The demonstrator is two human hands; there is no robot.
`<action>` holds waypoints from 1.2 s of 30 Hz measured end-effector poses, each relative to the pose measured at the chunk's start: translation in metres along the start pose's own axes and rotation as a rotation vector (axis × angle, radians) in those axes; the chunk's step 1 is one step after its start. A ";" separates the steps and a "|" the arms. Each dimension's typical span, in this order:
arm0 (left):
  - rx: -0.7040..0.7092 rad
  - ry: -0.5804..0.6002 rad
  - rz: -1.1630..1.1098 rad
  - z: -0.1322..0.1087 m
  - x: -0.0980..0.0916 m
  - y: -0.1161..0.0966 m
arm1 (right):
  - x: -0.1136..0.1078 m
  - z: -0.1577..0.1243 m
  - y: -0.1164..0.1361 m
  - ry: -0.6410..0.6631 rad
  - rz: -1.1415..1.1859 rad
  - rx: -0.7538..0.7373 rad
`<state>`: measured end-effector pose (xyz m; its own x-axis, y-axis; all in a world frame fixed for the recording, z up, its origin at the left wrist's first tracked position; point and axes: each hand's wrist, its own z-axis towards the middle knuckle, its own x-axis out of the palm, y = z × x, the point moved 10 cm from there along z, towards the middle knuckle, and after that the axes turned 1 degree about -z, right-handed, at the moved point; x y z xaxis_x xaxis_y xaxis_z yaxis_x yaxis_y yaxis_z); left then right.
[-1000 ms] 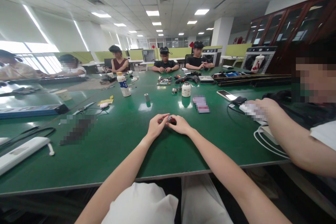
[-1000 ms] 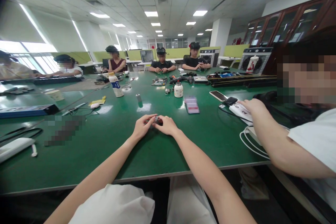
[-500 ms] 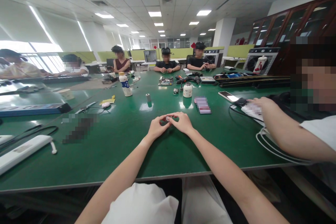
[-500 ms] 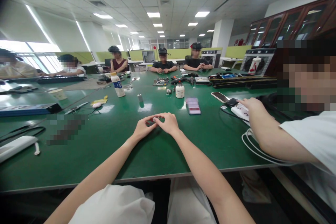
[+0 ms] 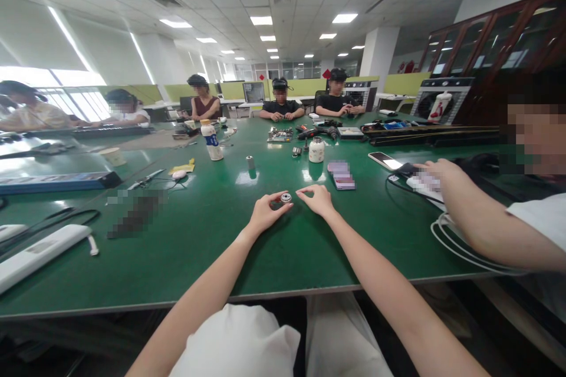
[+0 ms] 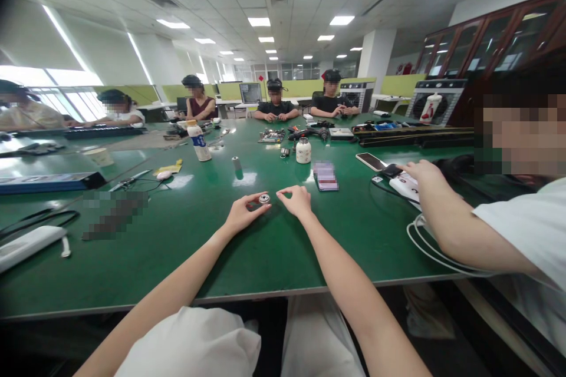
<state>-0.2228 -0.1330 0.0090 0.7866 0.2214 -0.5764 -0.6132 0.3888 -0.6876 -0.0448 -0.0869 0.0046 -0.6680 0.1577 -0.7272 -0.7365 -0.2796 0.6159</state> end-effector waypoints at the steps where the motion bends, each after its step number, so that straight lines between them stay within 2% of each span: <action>1: 0.002 0.003 -0.005 0.000 0.000 0.000 | 0.003 -0.001 -0.004 0.039 -0.060 0.015; 5: 0.016 0.011 -0.011 0.000 0.001 0.000 | 0.011 -0.002 -0.010 0.088 -0.129 0.008; 10: 0.019 0.025 0.002 -0.001 0.000 -0.003 | 0.017 0.000 -0.001 0.095 0.065 -0.126; 13: 0.031 0.043 0.014 0.000 0.001 -0.005 | 0.011 0.001 0.001 0.043 0.198 -0.109; 16: 0.036 0.049 0.019 0.001 0.001 -0.006 | -0.003 0.000 0.015 -0.050 0.405 -0.144; 19: 0.034 0.054 0.028 0.001 0.002 -0.005 | -0.009 -0.005 0.038 -0.050 0.541 -0.237; 22: 0.040 0.054 0.051 0.001 0.001 -0.005 | -0.004 -0.011 0.054 0.004 0.533 -0.283; 25: 0.044 0.051 0.069 0.001 0.001 -0.006 | 0.000 -0.014 0.057 0.032 0.510 -0.284; 30: 0.044 0.047 0.063 0.002 0.001 -0.005 | -0.009 -0.014 0.058 -0.027 0.487 -0.296; 36: 0.047 0.048 0.054 0.002 0.001 -0.005 | -0.010 -0.015 0.062 -0.022 0.463 -0.335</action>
<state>-0.2193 -0.1328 0.0128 0.7474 0.2002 -0.6335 -0.6499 0.4188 -0.6343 -0.0824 -0.1197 0.0455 -0.9175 -0.0341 -0.3962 -0.2955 -0.6083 0.7367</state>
